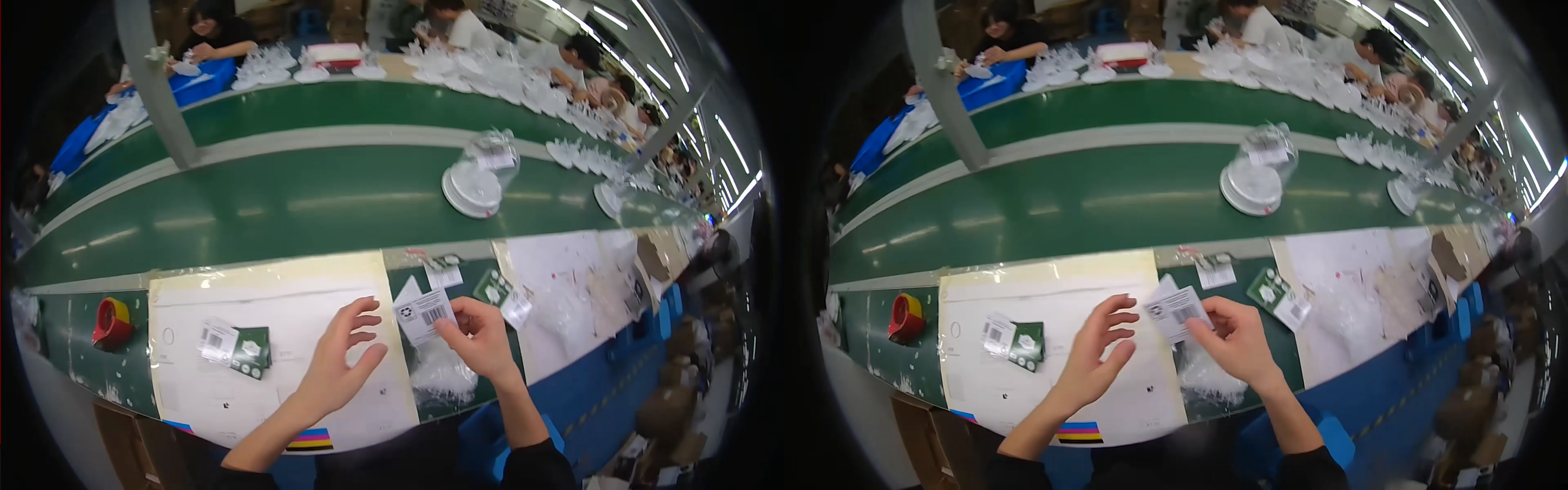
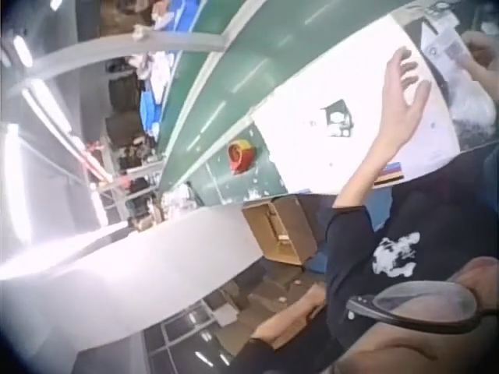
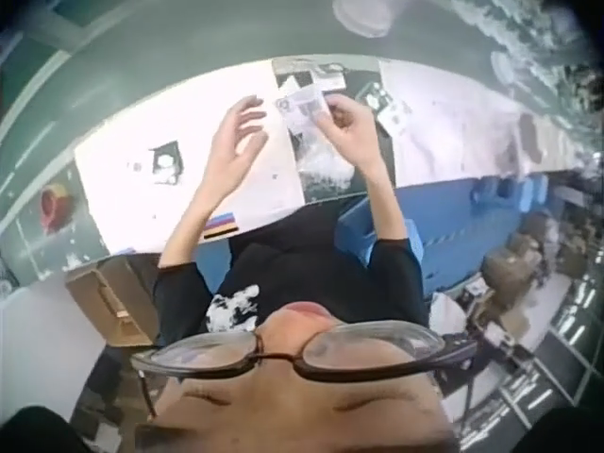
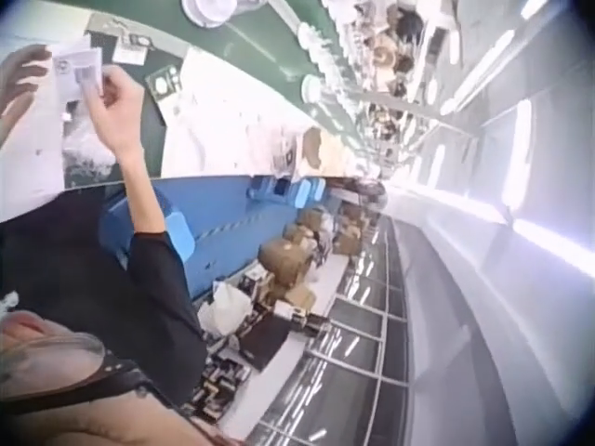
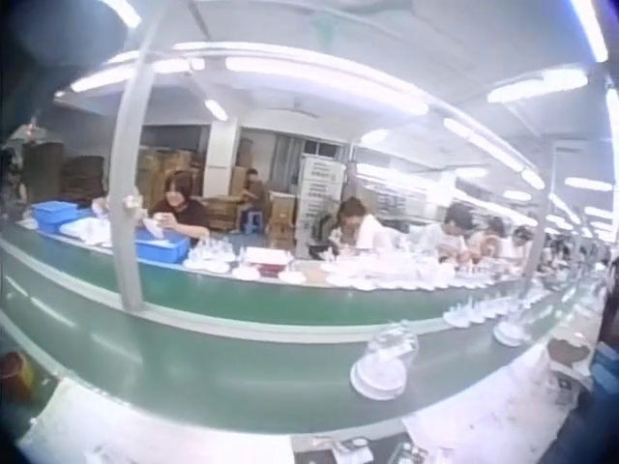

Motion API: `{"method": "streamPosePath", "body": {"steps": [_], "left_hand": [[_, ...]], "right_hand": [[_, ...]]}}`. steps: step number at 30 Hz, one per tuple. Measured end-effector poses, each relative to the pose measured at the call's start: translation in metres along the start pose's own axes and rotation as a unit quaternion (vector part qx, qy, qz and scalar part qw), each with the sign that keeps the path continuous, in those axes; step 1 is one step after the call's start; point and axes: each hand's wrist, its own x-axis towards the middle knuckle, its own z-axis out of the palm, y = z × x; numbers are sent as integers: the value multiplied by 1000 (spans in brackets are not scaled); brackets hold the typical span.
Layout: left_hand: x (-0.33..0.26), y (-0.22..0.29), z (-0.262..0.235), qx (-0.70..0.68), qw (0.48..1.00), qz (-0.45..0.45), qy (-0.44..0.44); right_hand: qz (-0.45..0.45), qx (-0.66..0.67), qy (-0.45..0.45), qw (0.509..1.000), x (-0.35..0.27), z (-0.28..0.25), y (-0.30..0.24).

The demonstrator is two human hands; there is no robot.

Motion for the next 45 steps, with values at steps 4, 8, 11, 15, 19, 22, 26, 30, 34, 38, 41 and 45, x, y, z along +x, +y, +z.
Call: {"method": "streamPosePath", "body": {"steps": [4, 8, 11, 15, 19, 22, 26, 30, 34, 38, 41, 45], "left_hand": [[-26, 16, 6, -78, 996, 19, 24], [-38, 14, 10, -91, 995, 1, 31], [-38, 13, 13, -98, 995, -14, 21], [-39, 6, 19, -139, 989, -50, -3], [-42, 10, 33, -142, 985, -66, -71], [-45, 12, 33, -75, 993, -64, -59], [-42, 16, 24, -74, 997, -19, -2], [-40, 17, 18, -10, 1000, 24, 11], [-34, 21, 23, -98, 993, -26, 56], [-27, 19, 31, -41, 996, 25, 76], [-29, 20, 36, -12, 991, 30, 133], [-36, -4, 32, 33, 985, 152, 79]], "right_hand": [[-88, -57, -9, 994, -39, 11, -18], [-177, -129, 8, 976, -49, 26, -20], [-218, -157, -2, 963, -48, 20, -10], [10, 112, 43, 993, -62, 30, -7], [-18, 171, 147, 974, -61, 20, 2], [-229, 126, 12, 965, -69, 5, 12], [-217, 77, 45, 972, -82, 8, 4], [-90, 59, 3, 994, -95, -7, 7], [-86, 56, 38, 994, -96, -9, 7], [-103, 48, 63, 992, -105, -11, 7], [-43, 9, -40, 998, -107, -16, 19], [-126, -106, 47, 985, -100, -9, 23]]}}
